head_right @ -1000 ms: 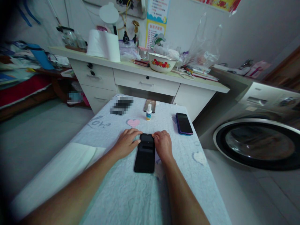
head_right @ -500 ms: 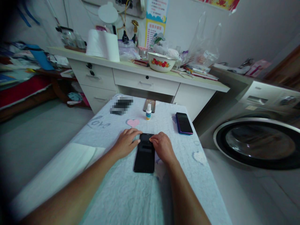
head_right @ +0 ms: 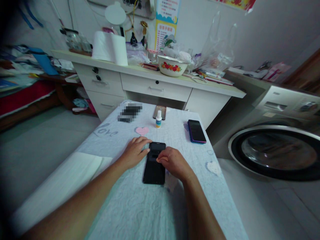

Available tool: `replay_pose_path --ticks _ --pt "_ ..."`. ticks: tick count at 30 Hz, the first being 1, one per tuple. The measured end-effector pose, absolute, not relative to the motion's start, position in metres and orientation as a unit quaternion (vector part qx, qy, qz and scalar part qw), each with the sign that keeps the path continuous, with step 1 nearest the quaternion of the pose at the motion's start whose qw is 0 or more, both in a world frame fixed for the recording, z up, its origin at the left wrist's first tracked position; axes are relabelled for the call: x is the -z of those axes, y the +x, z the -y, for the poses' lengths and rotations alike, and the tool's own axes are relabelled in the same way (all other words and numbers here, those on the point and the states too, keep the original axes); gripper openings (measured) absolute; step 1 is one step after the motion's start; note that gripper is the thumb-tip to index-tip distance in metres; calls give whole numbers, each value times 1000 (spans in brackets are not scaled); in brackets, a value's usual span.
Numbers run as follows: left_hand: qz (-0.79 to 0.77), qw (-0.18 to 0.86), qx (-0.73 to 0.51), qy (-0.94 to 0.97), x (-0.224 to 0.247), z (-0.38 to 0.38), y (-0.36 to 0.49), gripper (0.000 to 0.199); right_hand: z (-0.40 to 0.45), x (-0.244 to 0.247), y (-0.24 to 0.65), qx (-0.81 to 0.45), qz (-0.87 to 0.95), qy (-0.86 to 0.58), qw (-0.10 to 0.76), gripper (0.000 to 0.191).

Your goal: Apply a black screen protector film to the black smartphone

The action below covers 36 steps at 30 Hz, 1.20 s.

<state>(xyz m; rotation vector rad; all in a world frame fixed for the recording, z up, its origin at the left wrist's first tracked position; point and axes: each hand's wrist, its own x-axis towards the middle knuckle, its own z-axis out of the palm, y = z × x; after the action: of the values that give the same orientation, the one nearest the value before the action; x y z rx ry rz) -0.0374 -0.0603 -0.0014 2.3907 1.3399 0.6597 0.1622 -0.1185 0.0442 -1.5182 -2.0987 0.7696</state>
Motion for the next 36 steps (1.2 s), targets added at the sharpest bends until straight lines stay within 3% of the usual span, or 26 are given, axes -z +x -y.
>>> replay_pose_path --ticks 16,22,36 --pt "-466 161 -230 839 3 59 -38 35 127 -47 167 -405 756 -484 173 19" --pt "-467 158 -229 839 4 59 -38 35 125 -42 169 -425 736 -488 198 19" --pt "-467 160 -229 839 3 60 -38 35 113 -31 167 -301 728 -552 274 16"
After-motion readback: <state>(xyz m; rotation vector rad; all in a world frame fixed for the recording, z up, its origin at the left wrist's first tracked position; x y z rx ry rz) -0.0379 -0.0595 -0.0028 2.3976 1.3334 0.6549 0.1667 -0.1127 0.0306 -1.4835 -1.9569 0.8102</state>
